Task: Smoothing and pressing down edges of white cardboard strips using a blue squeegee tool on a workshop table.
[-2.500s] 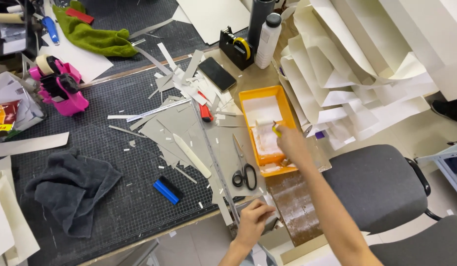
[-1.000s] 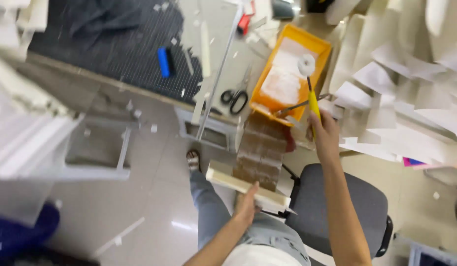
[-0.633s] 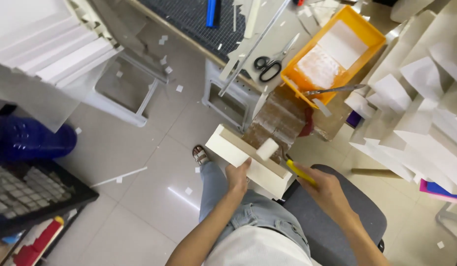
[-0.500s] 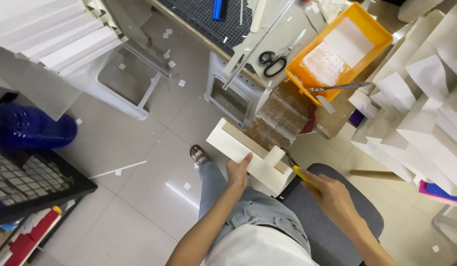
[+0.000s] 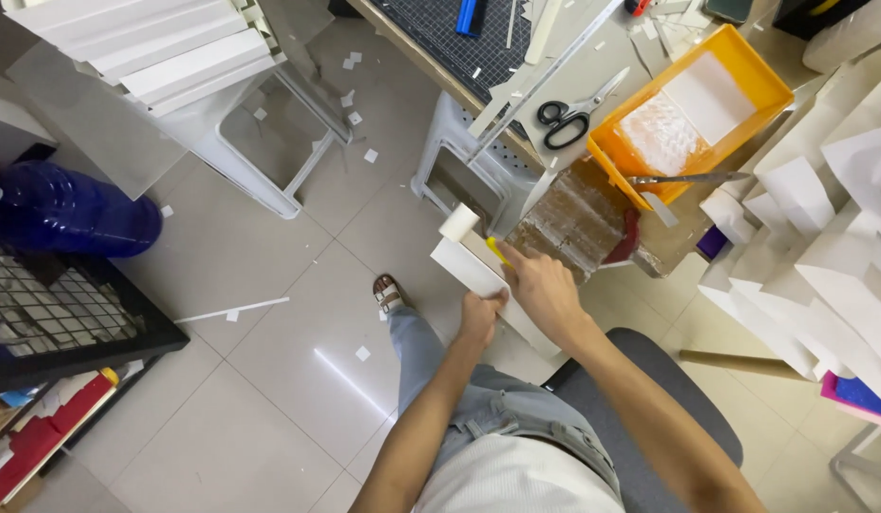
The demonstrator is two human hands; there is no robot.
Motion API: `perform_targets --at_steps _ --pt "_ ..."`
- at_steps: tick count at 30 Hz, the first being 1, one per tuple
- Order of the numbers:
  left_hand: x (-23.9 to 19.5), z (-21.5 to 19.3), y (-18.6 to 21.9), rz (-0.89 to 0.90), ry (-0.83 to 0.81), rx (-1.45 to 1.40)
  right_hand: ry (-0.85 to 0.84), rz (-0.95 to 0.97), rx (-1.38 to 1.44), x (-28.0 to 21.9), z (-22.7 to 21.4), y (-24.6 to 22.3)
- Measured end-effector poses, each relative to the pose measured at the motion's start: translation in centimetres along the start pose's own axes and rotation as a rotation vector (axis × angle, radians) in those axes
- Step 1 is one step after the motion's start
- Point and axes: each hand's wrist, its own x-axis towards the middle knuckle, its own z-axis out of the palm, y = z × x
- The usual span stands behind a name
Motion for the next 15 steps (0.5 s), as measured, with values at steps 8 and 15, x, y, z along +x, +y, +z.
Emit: perform_targets --at_steps 8,15 --pt "-0.2 -0.3 0.8 0.037 0.002 0.12 -0.021 -0.031 -0.086 -0.2 1.7 -0.9" --pt "0.8 -0.8 -0.6 0.018 0.018 0.158 -0.035 0.099 -0.079 -9.5 -1.7 3.0"
